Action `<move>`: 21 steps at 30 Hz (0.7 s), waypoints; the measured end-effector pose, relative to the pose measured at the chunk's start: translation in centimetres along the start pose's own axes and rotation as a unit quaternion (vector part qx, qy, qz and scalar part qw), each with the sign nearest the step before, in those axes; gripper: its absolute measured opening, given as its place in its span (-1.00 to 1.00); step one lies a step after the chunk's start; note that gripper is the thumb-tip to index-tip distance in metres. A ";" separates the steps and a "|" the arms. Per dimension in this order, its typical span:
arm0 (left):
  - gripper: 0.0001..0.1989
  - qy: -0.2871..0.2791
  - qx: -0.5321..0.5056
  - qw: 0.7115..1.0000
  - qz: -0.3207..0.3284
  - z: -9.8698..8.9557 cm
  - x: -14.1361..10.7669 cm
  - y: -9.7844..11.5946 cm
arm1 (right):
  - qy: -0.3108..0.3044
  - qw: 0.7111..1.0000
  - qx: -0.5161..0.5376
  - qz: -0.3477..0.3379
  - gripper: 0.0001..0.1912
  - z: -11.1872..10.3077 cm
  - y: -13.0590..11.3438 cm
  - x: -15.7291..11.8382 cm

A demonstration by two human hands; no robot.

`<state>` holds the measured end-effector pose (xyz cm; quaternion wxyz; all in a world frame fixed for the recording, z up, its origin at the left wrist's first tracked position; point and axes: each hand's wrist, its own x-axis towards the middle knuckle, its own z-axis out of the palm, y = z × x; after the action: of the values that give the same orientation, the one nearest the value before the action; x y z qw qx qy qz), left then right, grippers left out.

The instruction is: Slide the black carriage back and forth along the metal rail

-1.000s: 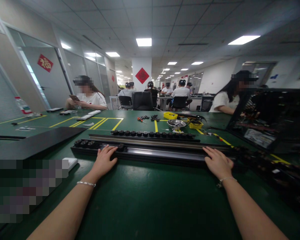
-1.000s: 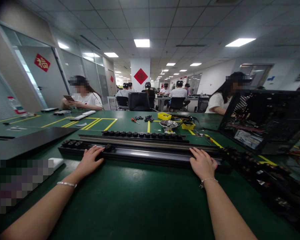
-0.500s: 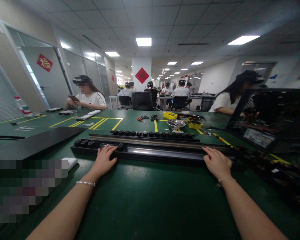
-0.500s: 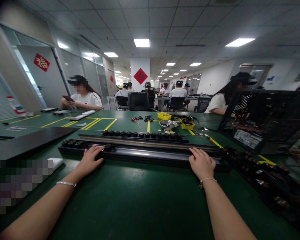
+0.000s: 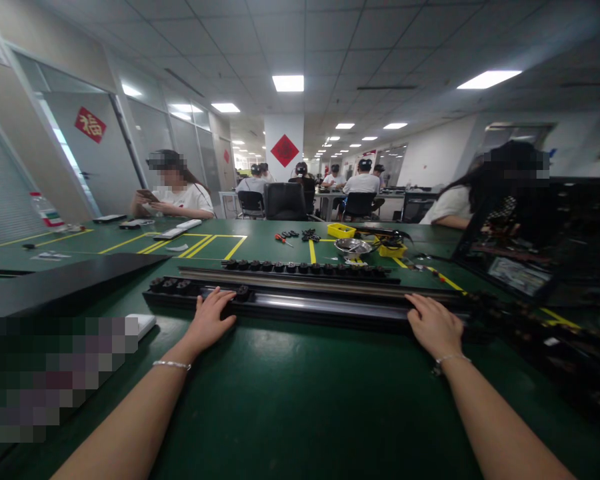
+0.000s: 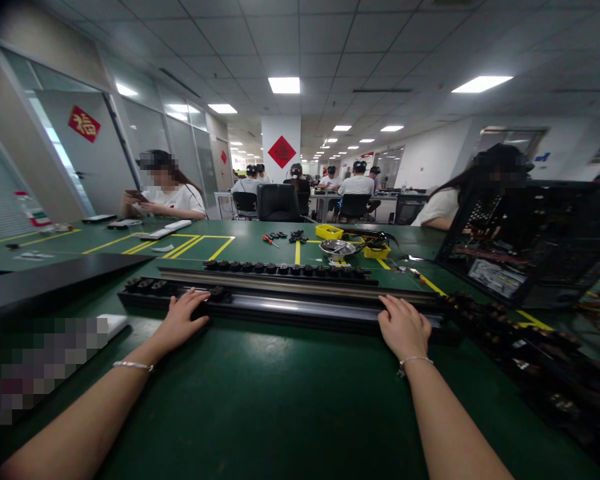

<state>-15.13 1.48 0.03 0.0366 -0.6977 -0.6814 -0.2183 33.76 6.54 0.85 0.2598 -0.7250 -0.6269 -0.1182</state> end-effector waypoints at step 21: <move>-0.48 0.008 0.020 1.000 0.011 0.1 0.1 -0.1 | -0.011 1.000 -0.009 -0.001 -0.52 0.2 -0.2 -0.1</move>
<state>-15.16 1.59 -0.06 0.0584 -0.7025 -0.6774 -0.2105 33.49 6.59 0.69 0.2464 -0.7281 -0.6291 -0.1157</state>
